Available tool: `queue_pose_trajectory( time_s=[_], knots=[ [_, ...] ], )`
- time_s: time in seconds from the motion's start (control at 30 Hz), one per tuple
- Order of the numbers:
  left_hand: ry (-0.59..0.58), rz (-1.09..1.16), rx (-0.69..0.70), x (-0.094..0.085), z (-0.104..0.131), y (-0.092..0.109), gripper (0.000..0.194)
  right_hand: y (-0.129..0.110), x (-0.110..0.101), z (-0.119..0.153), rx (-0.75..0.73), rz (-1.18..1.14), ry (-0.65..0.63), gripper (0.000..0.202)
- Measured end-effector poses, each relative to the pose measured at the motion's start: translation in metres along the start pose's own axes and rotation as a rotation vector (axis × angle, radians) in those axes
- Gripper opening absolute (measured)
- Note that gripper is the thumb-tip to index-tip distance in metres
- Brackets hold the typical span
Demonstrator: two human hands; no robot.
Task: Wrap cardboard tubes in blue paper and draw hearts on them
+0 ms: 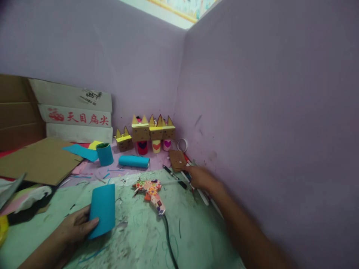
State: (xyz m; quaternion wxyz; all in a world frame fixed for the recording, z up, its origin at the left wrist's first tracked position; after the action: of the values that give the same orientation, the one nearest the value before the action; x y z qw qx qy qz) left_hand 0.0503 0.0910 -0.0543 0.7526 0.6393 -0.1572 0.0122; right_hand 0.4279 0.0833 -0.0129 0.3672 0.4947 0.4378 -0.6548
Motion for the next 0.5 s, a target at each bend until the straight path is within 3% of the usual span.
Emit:
queue_pose_trajectory(
  time_s=[0.27,0.5],
  knots=[
    [-0.065,0.035,0.036,0.005,0.003,0.004,0.052,-0.004,-0.007,-0.004,-0.026,0.100,-0.015,0.065],
    [-0.125,0.046,-0.010,0.007,0.007,0.005,0.060,-0.007,-0.021,-0.004,-0.124,0.139,-0.056,0.043]
  ],
)
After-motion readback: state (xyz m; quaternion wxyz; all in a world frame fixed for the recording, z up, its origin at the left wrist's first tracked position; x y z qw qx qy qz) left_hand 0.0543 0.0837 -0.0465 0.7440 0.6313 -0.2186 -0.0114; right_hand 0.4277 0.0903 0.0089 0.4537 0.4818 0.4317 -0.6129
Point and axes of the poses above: each hand's wrist, its own z-axis away from the middle knuckle, its own x-axis out of the palm, y = z × x, the point moved 7 cm from there along -z, towards the middle knuckle, and after that the axes turned 15 degrees about x, right-handed, at the moved point
